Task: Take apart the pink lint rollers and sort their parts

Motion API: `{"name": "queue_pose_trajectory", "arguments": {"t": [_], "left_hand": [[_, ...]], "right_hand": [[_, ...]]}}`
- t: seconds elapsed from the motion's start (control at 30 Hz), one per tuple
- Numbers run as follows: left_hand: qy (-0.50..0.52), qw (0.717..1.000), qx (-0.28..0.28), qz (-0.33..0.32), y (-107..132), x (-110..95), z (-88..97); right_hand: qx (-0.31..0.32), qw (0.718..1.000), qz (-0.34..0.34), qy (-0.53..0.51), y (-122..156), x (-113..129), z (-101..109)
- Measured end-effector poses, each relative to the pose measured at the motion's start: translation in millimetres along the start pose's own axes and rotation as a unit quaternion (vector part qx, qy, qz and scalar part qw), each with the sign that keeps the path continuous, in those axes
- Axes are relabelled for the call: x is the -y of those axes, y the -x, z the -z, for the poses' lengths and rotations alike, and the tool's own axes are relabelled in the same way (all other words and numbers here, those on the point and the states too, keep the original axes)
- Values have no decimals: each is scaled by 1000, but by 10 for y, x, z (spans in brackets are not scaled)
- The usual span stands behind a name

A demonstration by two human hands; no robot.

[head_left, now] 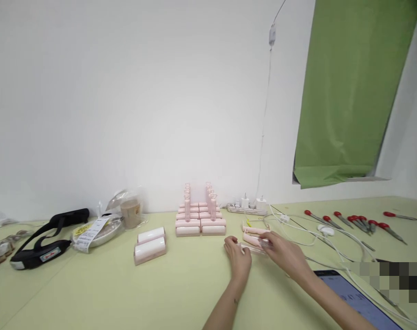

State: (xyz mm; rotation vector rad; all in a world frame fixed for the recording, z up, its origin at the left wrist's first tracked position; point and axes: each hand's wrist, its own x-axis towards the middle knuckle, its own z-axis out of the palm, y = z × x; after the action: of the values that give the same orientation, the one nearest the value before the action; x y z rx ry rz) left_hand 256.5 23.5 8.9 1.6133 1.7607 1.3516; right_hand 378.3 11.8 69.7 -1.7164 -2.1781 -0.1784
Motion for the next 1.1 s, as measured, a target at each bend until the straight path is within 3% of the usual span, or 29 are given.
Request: {"name": "queue_pose_trajectory", "arguments": {"t": [0.1,0.2,0.33,0.43,0.57,0.67,0.8,0.93,1.0,1.1], "left_hand": [[20,999,-21,39,101,132,252],[26,999,-9,47,282,373,639],[34,998,-29,39,469,656,1200],[50,998,-27,9,477,725,1477],[91,996,17,6,412,682,1526],[141,984,106,3,385,624,1444],[157,965,209,-27,340,581,1438],[112,975,188,-30,221,668,1539],[91,983,159,-22,155,747,1600],[63,994,79,-47,98,791,1712]], "right_hand": [[19,999,46,-6,-387,462,-79],[49,997,54,3,-785,770,-251],[96,992,78,5,-997,851,-364],[102,988,114,-3,-808,777,-305],[98,983,156,-18,-261,676,-177],[91,981,166,-46,79,684,-114],[57,964,123,-230,135,863,-52],[31,938,94,-332,-116,1094,94],[-6,929,84,-361,-223,1153,246],[-78,888,96,-443,-222,1145,500]]}}
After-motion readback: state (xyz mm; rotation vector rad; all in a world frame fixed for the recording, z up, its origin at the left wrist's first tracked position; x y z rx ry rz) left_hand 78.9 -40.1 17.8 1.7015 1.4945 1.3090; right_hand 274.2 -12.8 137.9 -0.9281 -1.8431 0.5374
